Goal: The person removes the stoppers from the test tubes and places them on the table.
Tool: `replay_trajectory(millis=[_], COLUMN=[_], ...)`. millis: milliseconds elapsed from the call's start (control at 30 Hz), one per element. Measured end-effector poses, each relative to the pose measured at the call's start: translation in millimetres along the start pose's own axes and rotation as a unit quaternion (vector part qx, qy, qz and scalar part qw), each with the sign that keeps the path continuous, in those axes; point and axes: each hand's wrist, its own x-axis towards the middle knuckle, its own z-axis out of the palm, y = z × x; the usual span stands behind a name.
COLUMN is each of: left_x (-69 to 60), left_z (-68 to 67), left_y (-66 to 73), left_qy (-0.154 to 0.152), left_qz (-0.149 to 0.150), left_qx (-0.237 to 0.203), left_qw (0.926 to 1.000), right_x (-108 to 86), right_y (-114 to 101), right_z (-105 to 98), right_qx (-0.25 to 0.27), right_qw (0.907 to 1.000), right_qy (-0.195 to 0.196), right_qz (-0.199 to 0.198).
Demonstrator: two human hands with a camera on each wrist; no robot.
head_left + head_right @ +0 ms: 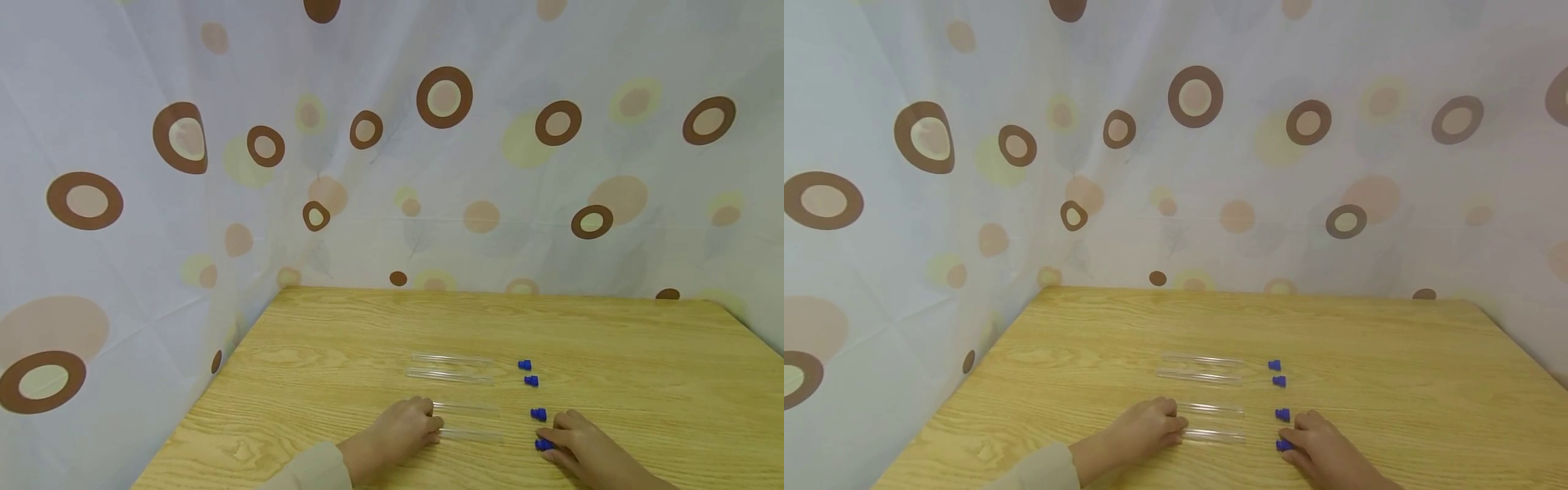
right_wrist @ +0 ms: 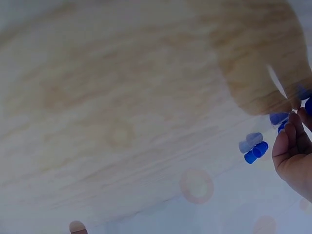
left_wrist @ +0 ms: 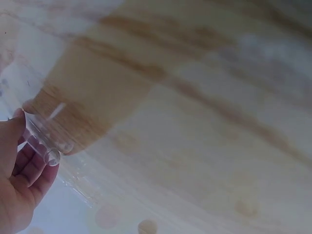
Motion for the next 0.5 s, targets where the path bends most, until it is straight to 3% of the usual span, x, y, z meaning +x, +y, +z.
replay_trajectory(millis=[500], left_x=[-0.2], left_z=[1.4], left_y=[-1.7], left_qy=[0.001], left_qz=[0.0], left_qx=[-0.009], left_qw=[1.0], right_x=[0.4], right_y=[0.1], right_z=[0.5], right_qx=[-0.004], right_qw=[1.0], right_qy=[-0.002], right_qz=[0.004])
